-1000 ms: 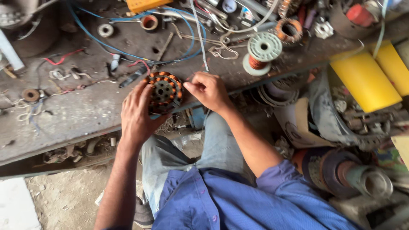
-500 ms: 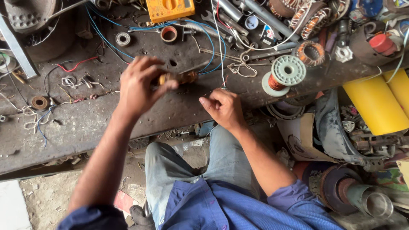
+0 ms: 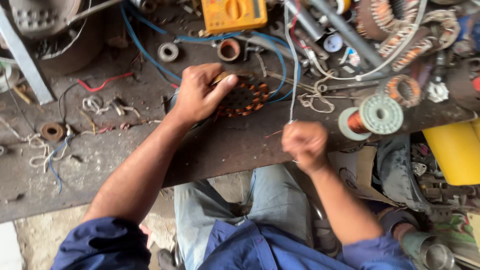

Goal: The person winds copper wire by hand around the slots of a motor stator core. They pull wire from a spool, thread it through slots, and adjust the winding pattern while seated at a cluttered workbench.

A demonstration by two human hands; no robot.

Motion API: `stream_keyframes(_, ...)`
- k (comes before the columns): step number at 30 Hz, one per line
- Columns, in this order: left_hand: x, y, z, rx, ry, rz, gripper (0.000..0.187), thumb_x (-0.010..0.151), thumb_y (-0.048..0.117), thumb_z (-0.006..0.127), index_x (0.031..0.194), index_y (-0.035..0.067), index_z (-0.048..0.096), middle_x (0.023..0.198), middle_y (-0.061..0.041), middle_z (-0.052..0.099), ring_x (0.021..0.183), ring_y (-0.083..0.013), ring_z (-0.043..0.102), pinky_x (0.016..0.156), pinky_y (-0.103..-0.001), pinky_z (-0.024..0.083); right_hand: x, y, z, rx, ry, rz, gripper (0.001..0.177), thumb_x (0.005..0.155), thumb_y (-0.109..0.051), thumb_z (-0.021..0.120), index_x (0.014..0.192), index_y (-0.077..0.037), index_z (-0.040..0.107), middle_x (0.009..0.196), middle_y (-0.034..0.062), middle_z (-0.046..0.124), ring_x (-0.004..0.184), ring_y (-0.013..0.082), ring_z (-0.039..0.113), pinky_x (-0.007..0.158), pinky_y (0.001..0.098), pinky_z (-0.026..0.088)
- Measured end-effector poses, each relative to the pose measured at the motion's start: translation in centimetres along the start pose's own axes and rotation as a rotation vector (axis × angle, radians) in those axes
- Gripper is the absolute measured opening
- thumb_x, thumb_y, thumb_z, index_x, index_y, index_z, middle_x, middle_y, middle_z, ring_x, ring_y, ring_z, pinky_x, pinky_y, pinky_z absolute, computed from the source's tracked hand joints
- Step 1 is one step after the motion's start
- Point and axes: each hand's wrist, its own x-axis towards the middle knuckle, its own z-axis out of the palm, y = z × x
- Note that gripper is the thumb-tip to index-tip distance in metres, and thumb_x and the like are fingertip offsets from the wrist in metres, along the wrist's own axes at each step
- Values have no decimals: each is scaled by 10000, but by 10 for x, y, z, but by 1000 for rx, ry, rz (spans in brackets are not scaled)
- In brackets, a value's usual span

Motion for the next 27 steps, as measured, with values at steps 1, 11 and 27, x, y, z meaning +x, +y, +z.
stream_keyframes(1,0,-2,2,-1,5,21,484,1024,322,674,751,-15,459,675,-189,428,616,-326,433,599,-432,377,14,6,-5,266,10,-35,409,959,-277,691,674,-33,527,668,74,564,579,164,498,558,274,394)
stream_keyframes(11,2,-9,5,20,61,-4,440,1078,268,560,776,-30,445,703,-220,458,672,-420,498,636,-466,387,166,68,3,-132,-139,23,434,1100,-390,619,856,-31,621,761,-1,591,669,62,529,617,238,412)
stream_keyframes(27,-5,-2,6,-36,87,14,377,1080,210,556,795,-25,481,721,-185,494,668,-379,535,636,-455,407,154,25,12,-245,-435,-43,241,1060,-205,746,1153,11,693,1006,41,654,908,79,599,807,216,479)
